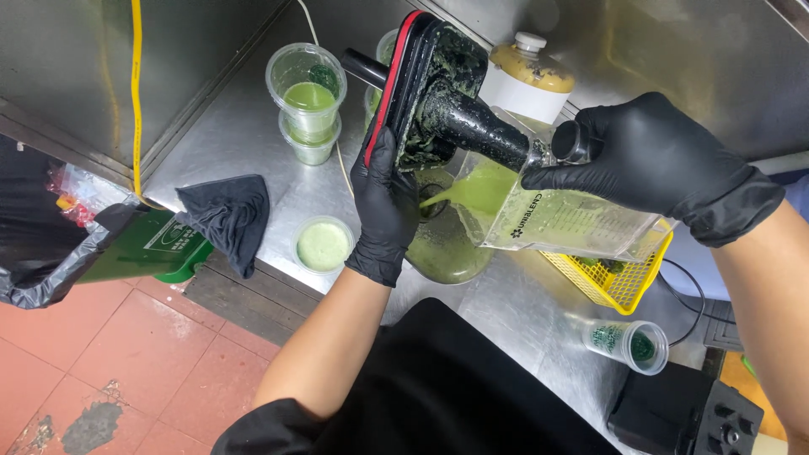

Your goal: The recorder picks several small green fruits from a yellow basket, places them in a blender, adds ice, blends the mixture, and pours the result into a cup.

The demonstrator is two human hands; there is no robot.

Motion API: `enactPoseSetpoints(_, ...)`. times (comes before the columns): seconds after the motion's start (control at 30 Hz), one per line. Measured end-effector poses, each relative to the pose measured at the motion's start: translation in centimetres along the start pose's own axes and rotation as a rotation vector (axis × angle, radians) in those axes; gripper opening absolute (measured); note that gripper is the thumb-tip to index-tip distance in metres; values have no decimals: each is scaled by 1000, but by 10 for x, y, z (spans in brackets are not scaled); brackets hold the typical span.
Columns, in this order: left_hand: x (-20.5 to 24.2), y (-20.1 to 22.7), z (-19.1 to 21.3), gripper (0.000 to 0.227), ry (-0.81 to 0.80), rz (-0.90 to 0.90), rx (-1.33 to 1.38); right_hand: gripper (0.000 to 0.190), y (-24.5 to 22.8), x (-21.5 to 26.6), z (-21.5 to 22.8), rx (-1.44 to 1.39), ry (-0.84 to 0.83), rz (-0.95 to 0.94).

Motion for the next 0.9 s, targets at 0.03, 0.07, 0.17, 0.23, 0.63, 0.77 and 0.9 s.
enactPoseSetpoints(0.03,-1,0,0,38,3,11,12,52,-3,0,2,-10,4,10)
enactPoseSetpoints(0.07,0,-2,4,38,4,10,12,52,-6,0,4,-10,3,11)
enactPoseSetpoints(0.17,-1,0,12,36,8,-31,33,52,-13,0,7,12,-12,0)
enactPoseSetpoints(0.23,-1,1,15,36,50,-17,36,51,-11,-2,6,44,-55,-78)
enactPoseSetpoints(0.63,2,19,24,39,92,-17,-4,58,-47,-15,8,156,-112,-57)
enactPoseSetpoints(0.77,5,12,39,40,123,-22,-15,59,-59,-22,6,257,-115,-37)
enactPoseSetpoints(0.9,7,11,47,39,133,-8,-24,63,-79,-27,2,246,-135,26)
Point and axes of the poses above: each hand's wrist, its own x-axis away from the middle knuckle, its own z-axis out of the back of the hand, y = z × x, the point moved 9 cm from there along -x, towards the middle knuckle, and after that the axes turned 11 degrees about -z, right-handed, at the moved point
